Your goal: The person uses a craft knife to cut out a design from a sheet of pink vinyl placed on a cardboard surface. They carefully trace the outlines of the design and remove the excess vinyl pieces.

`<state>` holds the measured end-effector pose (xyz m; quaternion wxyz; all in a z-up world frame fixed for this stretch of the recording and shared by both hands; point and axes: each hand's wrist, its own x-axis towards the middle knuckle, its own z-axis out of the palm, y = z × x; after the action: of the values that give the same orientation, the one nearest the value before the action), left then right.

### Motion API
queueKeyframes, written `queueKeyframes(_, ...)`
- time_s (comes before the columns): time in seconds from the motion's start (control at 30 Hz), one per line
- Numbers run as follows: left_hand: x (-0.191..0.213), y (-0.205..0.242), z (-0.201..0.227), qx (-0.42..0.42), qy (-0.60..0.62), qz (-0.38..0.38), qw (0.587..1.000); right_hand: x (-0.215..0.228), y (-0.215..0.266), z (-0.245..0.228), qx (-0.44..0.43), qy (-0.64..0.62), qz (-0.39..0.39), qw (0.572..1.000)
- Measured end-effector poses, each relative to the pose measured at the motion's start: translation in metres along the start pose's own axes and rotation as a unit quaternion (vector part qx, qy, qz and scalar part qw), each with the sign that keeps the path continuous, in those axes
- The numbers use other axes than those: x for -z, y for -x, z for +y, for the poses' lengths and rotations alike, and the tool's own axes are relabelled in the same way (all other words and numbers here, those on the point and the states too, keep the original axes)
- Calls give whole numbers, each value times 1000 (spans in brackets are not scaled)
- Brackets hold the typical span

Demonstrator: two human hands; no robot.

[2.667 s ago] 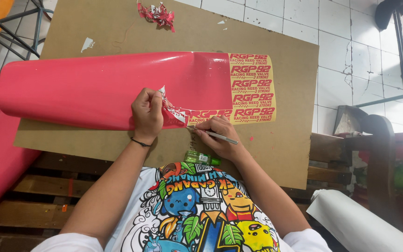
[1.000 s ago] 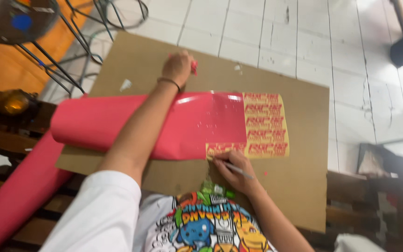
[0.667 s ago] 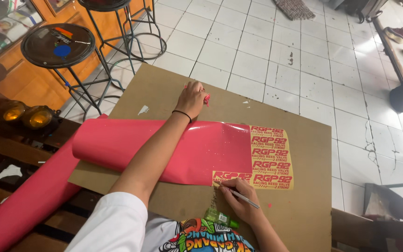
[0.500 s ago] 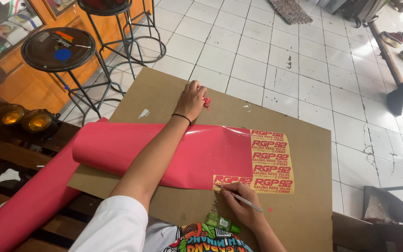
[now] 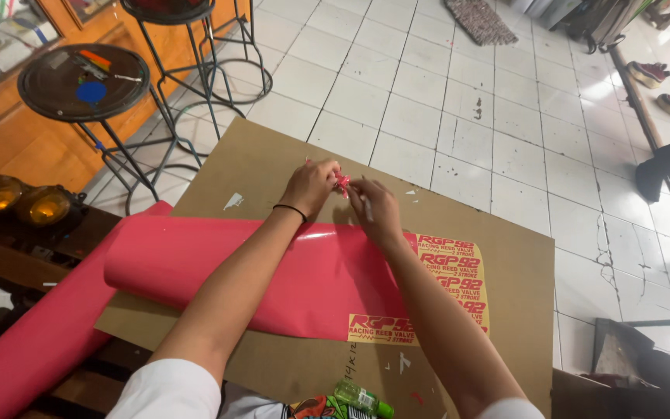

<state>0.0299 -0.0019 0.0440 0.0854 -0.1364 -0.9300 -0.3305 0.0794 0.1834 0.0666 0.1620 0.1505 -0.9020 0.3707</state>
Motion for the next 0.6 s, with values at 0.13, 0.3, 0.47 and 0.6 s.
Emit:
queueKeyframes(0.13, 22, 8, 6, 53, 87, 16, 995, -36, -22, 21, 95, 58, 10, 994)
queueKeyframes(0.3, 28, 3, 1, 117, 119, -16, 986, -44, -32, 18, 113, 110, -13, 987)
queueKeyframes(0.47, 16, -6, -8, 100, 136, -3, 986, -58, -37, 28, 83, 101, 12, 991)
queueKeyframes(0.6, 6, -7, -14, 72, 154, 31, 985, -63, -36, 31, 45, 82, 24, 995)
